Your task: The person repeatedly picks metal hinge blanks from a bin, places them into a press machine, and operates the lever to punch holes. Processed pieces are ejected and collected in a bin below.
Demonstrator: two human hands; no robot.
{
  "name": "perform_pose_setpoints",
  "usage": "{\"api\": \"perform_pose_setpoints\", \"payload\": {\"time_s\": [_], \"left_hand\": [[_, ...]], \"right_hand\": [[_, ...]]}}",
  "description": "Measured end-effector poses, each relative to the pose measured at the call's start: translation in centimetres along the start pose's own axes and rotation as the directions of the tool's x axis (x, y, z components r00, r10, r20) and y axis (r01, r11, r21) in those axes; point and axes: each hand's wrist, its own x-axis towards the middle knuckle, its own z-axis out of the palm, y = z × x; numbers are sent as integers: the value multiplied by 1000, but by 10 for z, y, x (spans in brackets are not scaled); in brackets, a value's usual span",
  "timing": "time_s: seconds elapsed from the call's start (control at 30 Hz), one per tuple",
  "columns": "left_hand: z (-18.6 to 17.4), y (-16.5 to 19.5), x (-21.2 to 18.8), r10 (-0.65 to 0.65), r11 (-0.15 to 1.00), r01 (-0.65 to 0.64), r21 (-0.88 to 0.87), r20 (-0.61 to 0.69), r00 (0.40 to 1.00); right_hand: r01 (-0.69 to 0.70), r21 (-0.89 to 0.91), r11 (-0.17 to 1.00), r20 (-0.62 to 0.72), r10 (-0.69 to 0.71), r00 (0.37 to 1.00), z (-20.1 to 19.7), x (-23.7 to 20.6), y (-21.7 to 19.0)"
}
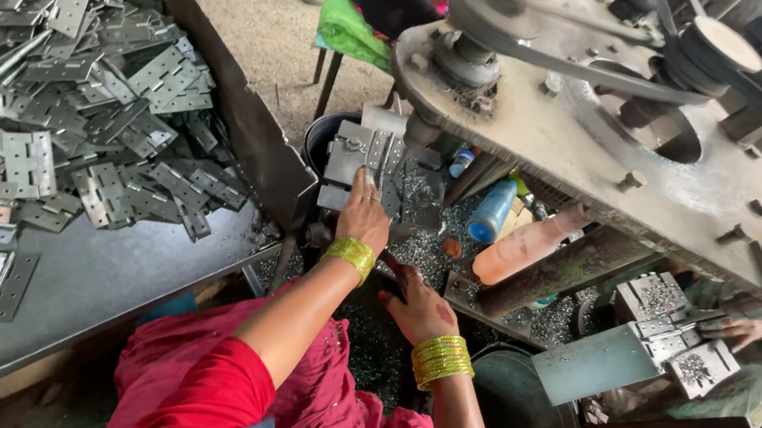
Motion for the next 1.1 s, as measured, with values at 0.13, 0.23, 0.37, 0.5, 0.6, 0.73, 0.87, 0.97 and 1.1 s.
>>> {"api": "perform_pose_setpoints", "payload": {"time_s": [0.13,0.23,0.37,0.5,0.6,0.73,0.87,0.97,1.1], "left_hand": [[6,0,1,16,1000,-17,9,75,997],[5,0,7,-12,1000,12,12,20,1000],[-3,-5,6,-20,999,19,33,27,999],[-4,-18,-15,-40,991,41,-129,7,999],[-1,-22,-18,-41,979,32,-201,-42,998],[3,-20,5,-60,987,58,-147,-15,998],[5,-6,26,-68,992,80,-94,125,990],[4,-6,19,-84,993,85,-78,21,996],[-4,-25,-4,-85,987,75,-144,-59,995]], "right_hand": [[-20,-27,999,-12,19,1000,17,8,16],[-174,9,985,-23,174,984,50,3,36],[-277,150,949,-149,299,943,113,-32,63],[-313,179,933,-134,338,931,140,-32,68],[-365,124,923,-77,376,924,112,-18,65],[-208,102,973,-134,220,966,61,-6,52],[-307,50,950,-86,311,947,59,-6,42],[-394,91,914,-86,402,912,95,-30,45],[-358,200,912,-65,377,924,117,-32,53]]}}
